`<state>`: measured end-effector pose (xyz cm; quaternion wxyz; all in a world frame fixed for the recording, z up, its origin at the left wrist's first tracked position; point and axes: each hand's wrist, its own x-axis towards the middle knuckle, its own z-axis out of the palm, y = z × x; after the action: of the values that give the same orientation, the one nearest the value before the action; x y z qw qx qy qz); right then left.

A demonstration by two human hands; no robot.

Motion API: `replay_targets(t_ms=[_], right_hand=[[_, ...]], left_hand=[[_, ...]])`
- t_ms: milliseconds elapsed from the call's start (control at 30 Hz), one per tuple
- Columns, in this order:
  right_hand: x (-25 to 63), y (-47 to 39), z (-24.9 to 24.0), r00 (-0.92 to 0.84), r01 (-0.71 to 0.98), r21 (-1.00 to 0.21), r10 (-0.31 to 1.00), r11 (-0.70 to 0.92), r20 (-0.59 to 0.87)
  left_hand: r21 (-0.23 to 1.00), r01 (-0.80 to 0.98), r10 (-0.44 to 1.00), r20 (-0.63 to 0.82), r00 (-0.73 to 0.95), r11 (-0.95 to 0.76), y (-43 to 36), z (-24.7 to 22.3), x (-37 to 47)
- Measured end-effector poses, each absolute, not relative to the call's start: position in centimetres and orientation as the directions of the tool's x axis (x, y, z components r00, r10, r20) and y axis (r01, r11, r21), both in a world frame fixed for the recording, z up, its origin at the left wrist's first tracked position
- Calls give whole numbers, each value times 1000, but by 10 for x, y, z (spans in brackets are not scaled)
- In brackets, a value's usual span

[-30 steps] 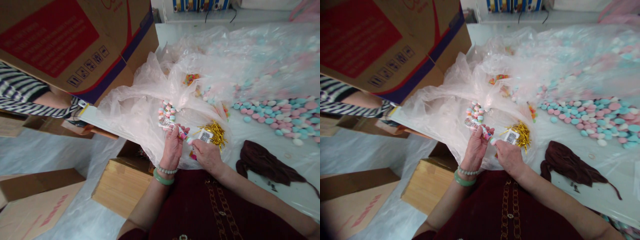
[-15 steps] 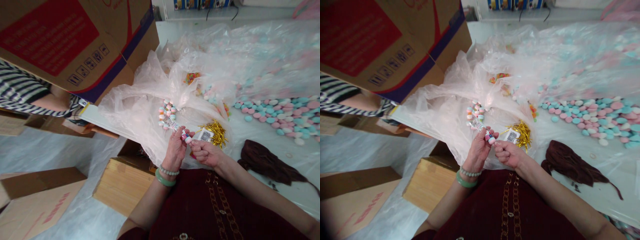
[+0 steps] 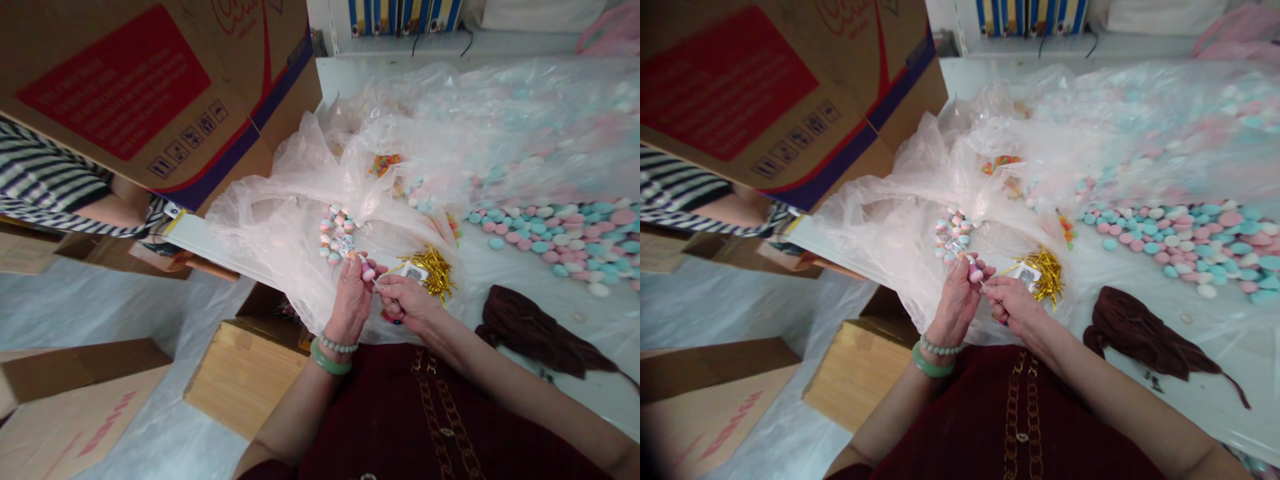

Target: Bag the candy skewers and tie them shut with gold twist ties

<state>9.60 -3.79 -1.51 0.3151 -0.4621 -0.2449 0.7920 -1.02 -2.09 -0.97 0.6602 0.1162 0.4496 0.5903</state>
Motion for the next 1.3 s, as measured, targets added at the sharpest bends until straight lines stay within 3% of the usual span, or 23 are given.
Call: replay_targets(t_ms=[67,133,233,333,400,533,633,733,800,867,967,1067,1133,1200,1300], right_hand=[[93,-34,-16,-554,-380,-470,603,-797,-574],[92,-34,-17,-626,-405,-383,557,-830,-546],[93,-37,-20,-473,-365,-571,674,-736,-567],[96,-40,-23,-196,-61,-849,840,-525,-506],[98,-41,-24,-91,211,-914,924,-345,-370],[99,-47,-21,-84,629,-777,996,34,-25],[100,-51,-17,-170,714,-669,978,208,123],[101,-48,-15,-149,612,-781,988,126,43],[100,-44,-15,-109,395,-911,979,-117,-173],[100,-39,-17,-184,81,-906,887,-416,-424],[99,-34,-19,-473,-281,-641,684,-714,-556],[98,-33,-21,-703,-407,-314,514,-858,-493],[96,-34,-22,-767,-442,-140,454,-886,-454],[94,-34,-22,-779,-478,-40,445,-877,-442],[93,-33,-22,-734,-520,-63,483,-852,-478]], left_hand=[[663,-689,870,-484,-96,293,-21,-10,-13],[615,-707,848,-528,-41,349,-20,-9,-20],[547,-702,816,-572,85,456,-13,-6,-38],[537,-717,807,-587,61,445,-4,-2,-55],[524,-747,804,-594,25,409,2,-1,-60],[475,-808,797,-604,-12,348,9,-4,-55],[431,-834,787,-617,5,344,11,-7,-49],[427,-837,791,-612,10,341,11,-5,-45],[439,-834,810,-586,16,334,11,-2,-43],[456,-827,837,-546,30,327,11,0,-41],[474,-817,863,-502,55,328,9,2,-39],[479,-808,870,-487,80,342,4,3,-36],[500,-790,872,-482,86,354,-1,3,-32],[540,-764,879,-471,74,353,-5,3,-27],[592,-714,877,-476,66,375,-10,-1,-20]])
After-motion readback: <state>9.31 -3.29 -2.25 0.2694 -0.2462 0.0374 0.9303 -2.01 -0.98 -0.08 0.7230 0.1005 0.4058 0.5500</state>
